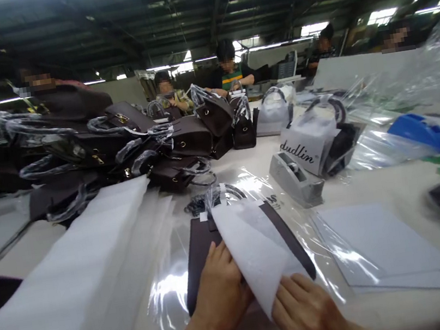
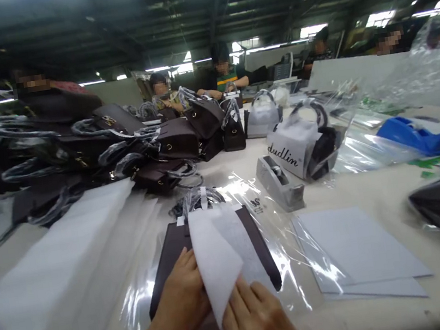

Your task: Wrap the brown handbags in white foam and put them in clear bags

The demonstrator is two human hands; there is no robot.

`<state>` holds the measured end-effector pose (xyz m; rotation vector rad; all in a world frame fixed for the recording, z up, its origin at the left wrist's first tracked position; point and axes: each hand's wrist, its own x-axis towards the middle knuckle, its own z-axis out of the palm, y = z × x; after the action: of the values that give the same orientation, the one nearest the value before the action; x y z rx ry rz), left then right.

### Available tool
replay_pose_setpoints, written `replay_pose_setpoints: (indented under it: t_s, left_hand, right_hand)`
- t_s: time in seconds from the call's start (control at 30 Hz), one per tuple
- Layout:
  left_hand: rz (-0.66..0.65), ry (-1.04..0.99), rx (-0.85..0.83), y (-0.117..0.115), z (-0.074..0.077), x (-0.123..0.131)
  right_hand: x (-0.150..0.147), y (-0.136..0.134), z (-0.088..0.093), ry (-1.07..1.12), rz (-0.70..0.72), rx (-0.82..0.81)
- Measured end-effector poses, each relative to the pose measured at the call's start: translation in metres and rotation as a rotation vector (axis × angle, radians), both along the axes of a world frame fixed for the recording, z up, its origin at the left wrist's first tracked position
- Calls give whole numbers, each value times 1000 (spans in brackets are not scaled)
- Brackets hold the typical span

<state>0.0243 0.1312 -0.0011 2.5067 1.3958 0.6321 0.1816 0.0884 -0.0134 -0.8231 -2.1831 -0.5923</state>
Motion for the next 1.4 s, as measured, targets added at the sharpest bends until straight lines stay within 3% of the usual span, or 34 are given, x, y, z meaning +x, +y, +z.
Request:
replay_pose_setpoints:
  t_s: [0.1,0.2,0.27,0.37,0.43,0.53,0.6,0.67,0.73,0.87,0.93,1.03,1.13,1.27,1.4]
  left_hand:
    - [-64,-35,73,1,-3,-5]
    - [-123,-98,253,-6,-2,-11]
    - [-139,-189,411,-15,7,-11]
    - [-202,-232,555,-15,32,3]
    - [-352,-136,569,-1,48,21]
    - [-475,140,300,32,58,38]
    - [-465,81,266,45,52,31]
    - [-423,-68,320,42,41,11]
    - [-415,-119,358,25,29,-14]
    - [-335,45,466,-14,17,-43]
    - [-329,217,436,-22,22,-38]
    - [-353,443,178,-20,38,-10]
    - [-296,434,21,-15,44,21]
    - [-314,371,104,-21,28,31]
    - [-385,363,267,-27,5,22]
  right_hand:
    - [1,-4,-14,90,-9,11]
    - [1,-5,-20,151,-21,0]
    - [1,-5,-22,172,-45,-2]
    - [1,-5,-25,193,-71,-13]
    - [0,-6,-27,207,-85,-43]
    - [1,-9,-28,147,-122,-81]
    - [3,-9,-26,94,-132,-68]
    - [3,-9,-25,78,-134,-43]
    - [4,-8,-25,67,-140,-36]
    - [5,-8,-27,61,-139,-42]
    - [6,-10,-28,61,-132,-47]
    - [4,-13,-32,67,-123,-62]
    - [-2,-14,-39,106,-118,-104]
    - [0,-11,-37,205,-77,-208]
    - [39,-14,-23,223,178,-339]
